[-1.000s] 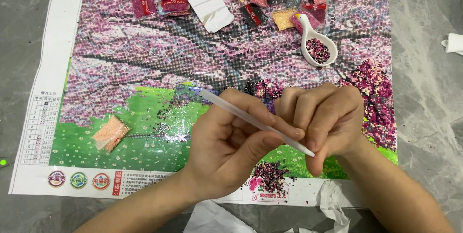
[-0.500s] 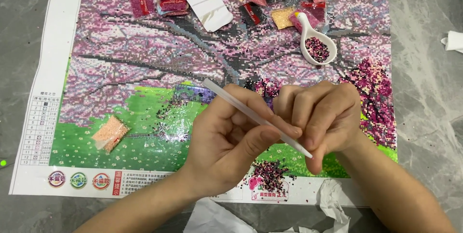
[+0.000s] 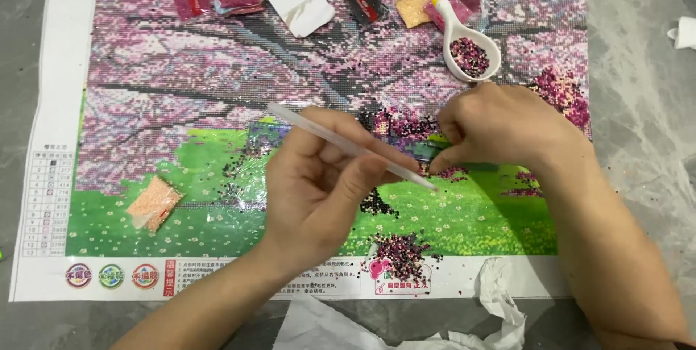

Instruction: A person performs diamond painting by using a specialized pen tool to pick up small resin rhinestones and place them onto a coded adhesive canvas to create a mosaic image.

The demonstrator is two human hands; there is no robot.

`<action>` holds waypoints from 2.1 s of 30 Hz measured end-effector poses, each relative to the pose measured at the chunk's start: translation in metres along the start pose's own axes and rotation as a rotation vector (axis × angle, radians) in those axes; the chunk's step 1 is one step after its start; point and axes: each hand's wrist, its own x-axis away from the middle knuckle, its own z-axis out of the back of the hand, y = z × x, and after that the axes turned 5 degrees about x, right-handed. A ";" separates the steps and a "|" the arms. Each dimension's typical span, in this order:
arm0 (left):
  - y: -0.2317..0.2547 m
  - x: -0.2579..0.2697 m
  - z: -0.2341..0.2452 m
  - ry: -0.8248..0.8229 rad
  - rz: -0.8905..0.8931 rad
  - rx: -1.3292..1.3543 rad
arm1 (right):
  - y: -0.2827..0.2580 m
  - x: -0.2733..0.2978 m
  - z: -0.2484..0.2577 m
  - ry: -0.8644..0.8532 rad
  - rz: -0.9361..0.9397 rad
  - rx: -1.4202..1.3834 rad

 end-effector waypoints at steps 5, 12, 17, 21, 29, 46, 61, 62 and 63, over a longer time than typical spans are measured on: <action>-0.016 -0.009 0.016 0.018 -0.039 -0.053 | 0.004 0.001 -0.002 -0.001 -0.107 -0.060; -0.024 -0.013 0.026 0.046 -0.015 -0.203 | 0.012 0.011 -0.037 0.238 -0.046 0.080; -0.036 -0.022 0.027 -0.009 -0.077 -0.564 | 0.020 0.018 -0.084 0.652 0.093 0.013; -0.049 -0.031 0.026 -0.141 -0.125 -0.921 | 0.009 0.019 -0.093 1.019 0.353 -0.138; -0.081 -0.031 0.037 -0.289 -0.307 -0.917 | 0.007 0.013 -0.096 1.103 0.444 -0.116; -0.084 -0.029 0.042 -0.390 -0.311 -0.981 | 0.000 0.009 -0.098 1.160 0.466 -0.106; -0.085 -0.029 0.042 -0.398 -0.299 -0.999 | -0.001 0.007 -0.099 1.162 0.430 -0.105; -0.085 -0.029 0.042 -0.405 -0.308 -1.005 | -0.002 0.007 -0.099 1.158 0.432 -0.107; -0.084 -0.030 0.042 -0.411 -0.316 -1.010 | -0.002 0.007 -0.098 1.155 0.434 -0.108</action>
